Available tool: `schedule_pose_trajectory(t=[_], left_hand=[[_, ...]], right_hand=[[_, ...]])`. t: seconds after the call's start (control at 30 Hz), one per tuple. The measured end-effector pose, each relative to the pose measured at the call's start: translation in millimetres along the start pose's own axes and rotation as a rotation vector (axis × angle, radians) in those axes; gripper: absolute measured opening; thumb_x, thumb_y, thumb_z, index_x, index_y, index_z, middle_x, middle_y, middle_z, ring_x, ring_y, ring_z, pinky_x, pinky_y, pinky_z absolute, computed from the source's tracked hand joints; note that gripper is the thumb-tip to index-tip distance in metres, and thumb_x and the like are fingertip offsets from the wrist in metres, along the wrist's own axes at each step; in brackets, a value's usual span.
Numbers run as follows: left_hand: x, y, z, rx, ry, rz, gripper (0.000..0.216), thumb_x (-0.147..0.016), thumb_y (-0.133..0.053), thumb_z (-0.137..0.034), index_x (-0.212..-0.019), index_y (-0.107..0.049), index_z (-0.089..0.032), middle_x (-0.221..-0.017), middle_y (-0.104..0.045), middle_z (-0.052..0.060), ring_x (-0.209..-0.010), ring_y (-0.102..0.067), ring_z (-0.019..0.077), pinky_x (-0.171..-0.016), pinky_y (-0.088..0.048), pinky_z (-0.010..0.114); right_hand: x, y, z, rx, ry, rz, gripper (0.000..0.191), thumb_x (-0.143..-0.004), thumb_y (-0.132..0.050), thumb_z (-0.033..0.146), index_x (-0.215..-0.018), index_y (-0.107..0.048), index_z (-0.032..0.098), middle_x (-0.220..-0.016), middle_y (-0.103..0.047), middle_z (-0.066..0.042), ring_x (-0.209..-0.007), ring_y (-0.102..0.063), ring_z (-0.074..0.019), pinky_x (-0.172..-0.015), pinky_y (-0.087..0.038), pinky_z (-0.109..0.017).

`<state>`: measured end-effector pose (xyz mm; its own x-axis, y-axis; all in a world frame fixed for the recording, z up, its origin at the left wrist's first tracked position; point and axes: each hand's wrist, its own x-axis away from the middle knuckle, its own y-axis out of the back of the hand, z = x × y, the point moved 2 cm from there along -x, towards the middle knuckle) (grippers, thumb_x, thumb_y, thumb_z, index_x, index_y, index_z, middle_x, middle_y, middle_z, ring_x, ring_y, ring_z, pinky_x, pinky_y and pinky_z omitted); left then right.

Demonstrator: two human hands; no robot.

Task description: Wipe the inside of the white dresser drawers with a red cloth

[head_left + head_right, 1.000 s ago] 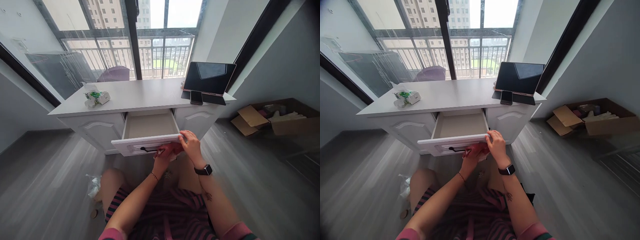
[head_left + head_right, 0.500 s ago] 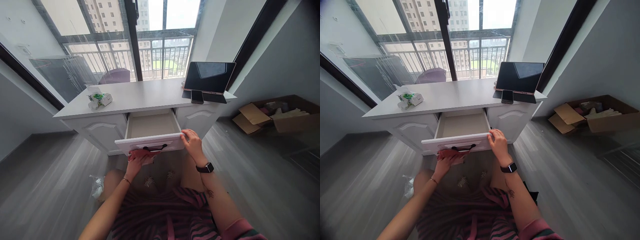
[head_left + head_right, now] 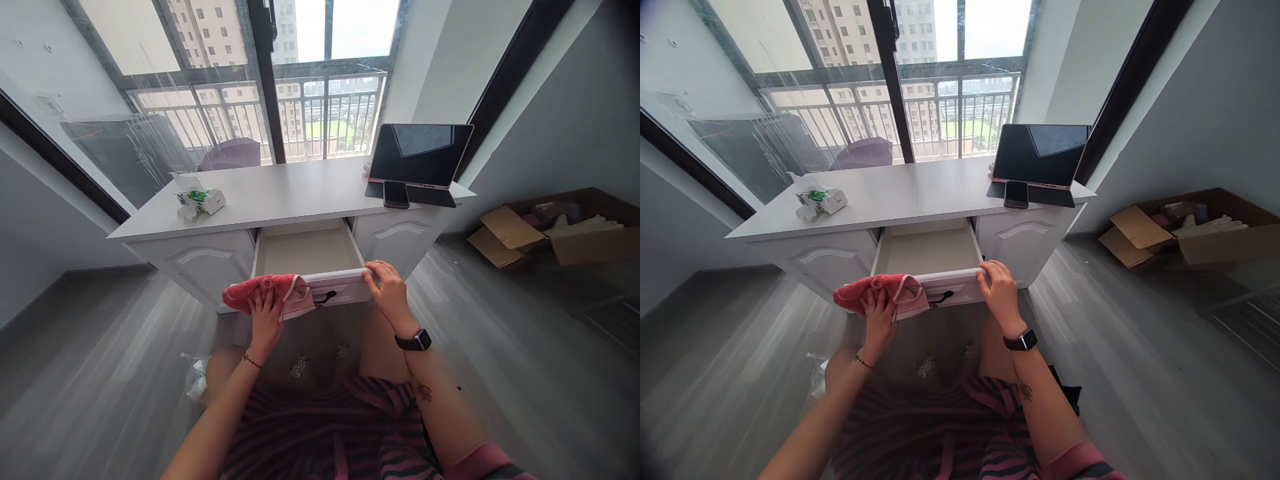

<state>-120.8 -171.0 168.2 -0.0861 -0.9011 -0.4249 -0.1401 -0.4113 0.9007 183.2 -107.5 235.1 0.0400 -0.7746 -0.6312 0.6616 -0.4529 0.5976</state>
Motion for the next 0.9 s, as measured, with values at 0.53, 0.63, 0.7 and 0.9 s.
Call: schedule_pose_trajectory(t=[0.53,0.63,0.7,0.9], left_hand=[[-39.7,-15.4,-105.3,0.154,-0.465,0.15,0.056,-0.086,-0.044,-0.01,-0.14,-0.04,-0.027,-0.143,-0.047,0.0,-0.133,-0.037,0.0161,-0.109,-0.032,0.034],[-36.9,-6.1,-86.2,0.137,-0.462,0.117,0.058,-0.087,-0.043,-0.01,-0.141,-0.038,-0.028,-0.143,-0.047,-0.001,-0.133,-0.037,0.0169,-0.108,-0.032,0.035],[-32.4,0.5,-66.3,0.107,-0.431,0.101,0.062,-0.085,-0.042,-0.007,-0.142,-0.037,-0.03,-0.141,-0.049,0.0,-0.132,-0.038,0.0183,-0.108,-0.032,0.039],[-10.7,16.5,10.2,-0.039,-0.18,0.018,0.059,-0.08,-0.043,-0.006,-0.133,-0.052,-0.029,-0.14,-0.05,0.007,-0.136,-0.031,0.0294,-0.11,-0.02,0.056]], right_hand=[[-1.1,-0.2,-0.2,0.033,0.019,0.017,0.034,-0.093,-0.044,0.039,-0.103,-0.064,0.015,-0.106,-0.067,-0.012,-0.107,-0.056,-0.0249,-0.094,-0.045,-0.043],[-1.0,-0.7,0.0,0.035,0.024,0.008,0.034,-0.093,-0.043,0.04,-0.103,-0.064,0.015,-0.105,-0.067,-0.011,-0.106,-0.056,-0.0248,-0.094,-0.045,-0.044],[-0.9,-1.0,0.1,0.033,0.024,0.005,0.033,-0.093,-0.043,0.04,-0.103,-0.064,0.016,-0.104,-0.067,-0.01,-0.107,-0.056,-0.0247,-0.094,-0.045,-0.044],[1.1,-4.9,1.5,0.047,0.028,-0.01,0.031,-0.094,-0.043,0.038,-0.103,-0.063,0.016,-0.104,-0.067,-0.009,-0.108,-0.055,-0.024,-0.095,-0.045,-0.043]])
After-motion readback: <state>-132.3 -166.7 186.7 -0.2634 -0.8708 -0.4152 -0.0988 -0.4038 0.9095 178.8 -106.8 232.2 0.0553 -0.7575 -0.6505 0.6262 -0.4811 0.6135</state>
